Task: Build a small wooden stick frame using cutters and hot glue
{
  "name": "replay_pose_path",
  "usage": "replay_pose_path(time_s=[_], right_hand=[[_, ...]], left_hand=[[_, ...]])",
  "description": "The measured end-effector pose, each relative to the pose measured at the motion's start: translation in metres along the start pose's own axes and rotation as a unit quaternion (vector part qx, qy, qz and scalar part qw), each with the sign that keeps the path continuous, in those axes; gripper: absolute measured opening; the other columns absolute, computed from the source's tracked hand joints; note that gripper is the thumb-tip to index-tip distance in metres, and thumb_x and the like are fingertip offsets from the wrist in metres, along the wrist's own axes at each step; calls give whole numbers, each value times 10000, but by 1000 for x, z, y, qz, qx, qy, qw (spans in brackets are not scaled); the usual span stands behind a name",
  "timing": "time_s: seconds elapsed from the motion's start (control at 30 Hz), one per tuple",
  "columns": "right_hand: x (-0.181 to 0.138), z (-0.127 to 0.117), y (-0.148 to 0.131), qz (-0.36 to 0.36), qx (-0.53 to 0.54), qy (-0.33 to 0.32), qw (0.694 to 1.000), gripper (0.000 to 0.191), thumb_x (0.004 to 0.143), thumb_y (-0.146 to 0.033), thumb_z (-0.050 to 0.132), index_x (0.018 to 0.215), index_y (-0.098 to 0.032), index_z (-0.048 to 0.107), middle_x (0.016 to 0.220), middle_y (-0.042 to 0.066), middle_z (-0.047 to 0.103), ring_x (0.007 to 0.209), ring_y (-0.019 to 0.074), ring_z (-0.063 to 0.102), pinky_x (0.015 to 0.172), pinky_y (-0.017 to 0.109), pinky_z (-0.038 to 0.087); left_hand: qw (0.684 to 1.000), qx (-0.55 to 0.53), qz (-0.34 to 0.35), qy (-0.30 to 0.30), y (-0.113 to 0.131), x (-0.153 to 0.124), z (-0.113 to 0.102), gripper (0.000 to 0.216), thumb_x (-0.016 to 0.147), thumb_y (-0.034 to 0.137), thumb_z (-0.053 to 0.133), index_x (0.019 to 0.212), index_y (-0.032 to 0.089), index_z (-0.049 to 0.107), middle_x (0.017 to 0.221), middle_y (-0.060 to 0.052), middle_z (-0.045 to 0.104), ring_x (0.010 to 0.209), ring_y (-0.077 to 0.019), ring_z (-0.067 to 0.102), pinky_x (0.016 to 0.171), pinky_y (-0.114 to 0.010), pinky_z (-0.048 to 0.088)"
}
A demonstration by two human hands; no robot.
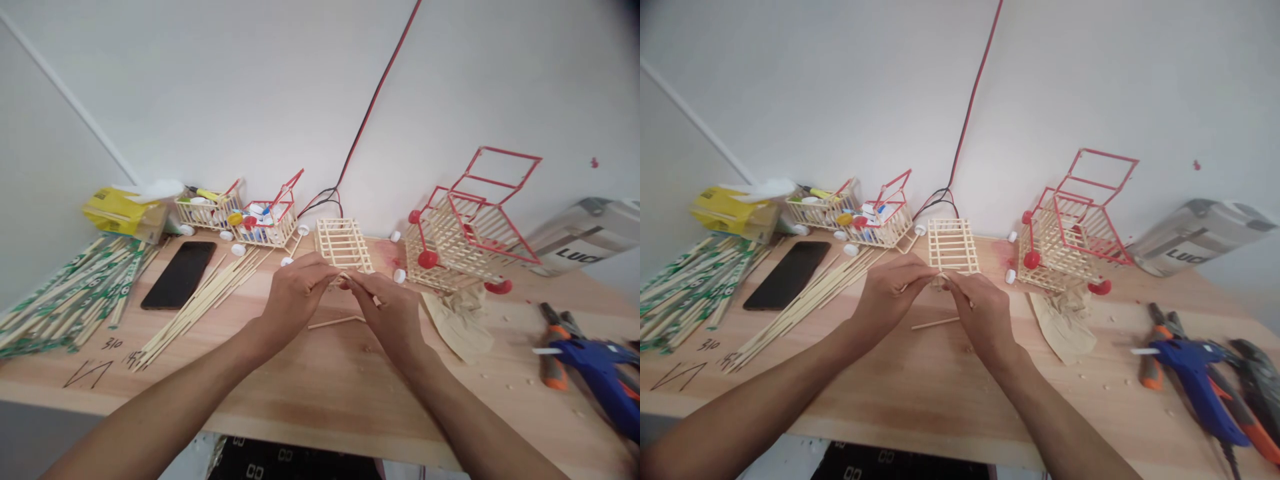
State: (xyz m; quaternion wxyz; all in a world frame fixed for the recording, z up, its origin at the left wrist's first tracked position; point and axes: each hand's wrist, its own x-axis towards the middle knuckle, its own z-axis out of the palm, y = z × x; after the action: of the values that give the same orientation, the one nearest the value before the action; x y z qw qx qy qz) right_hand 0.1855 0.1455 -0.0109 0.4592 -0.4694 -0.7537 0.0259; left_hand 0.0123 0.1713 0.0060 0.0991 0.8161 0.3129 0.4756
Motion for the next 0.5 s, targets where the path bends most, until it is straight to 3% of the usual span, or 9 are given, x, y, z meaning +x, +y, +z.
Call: replay_pose_path(time_s=[0.5], right_hand=[[0,1,0,-4,-1,1,1000,167,892,-178,568,981,-216,705,810,0,724,753,143,655,690,256,483]], left_hand=[[1000,-1,-3,-1,0,1,0,164,903,181,536,886,166,698,799,-34,673,737,-129,619,657,-231,465]])
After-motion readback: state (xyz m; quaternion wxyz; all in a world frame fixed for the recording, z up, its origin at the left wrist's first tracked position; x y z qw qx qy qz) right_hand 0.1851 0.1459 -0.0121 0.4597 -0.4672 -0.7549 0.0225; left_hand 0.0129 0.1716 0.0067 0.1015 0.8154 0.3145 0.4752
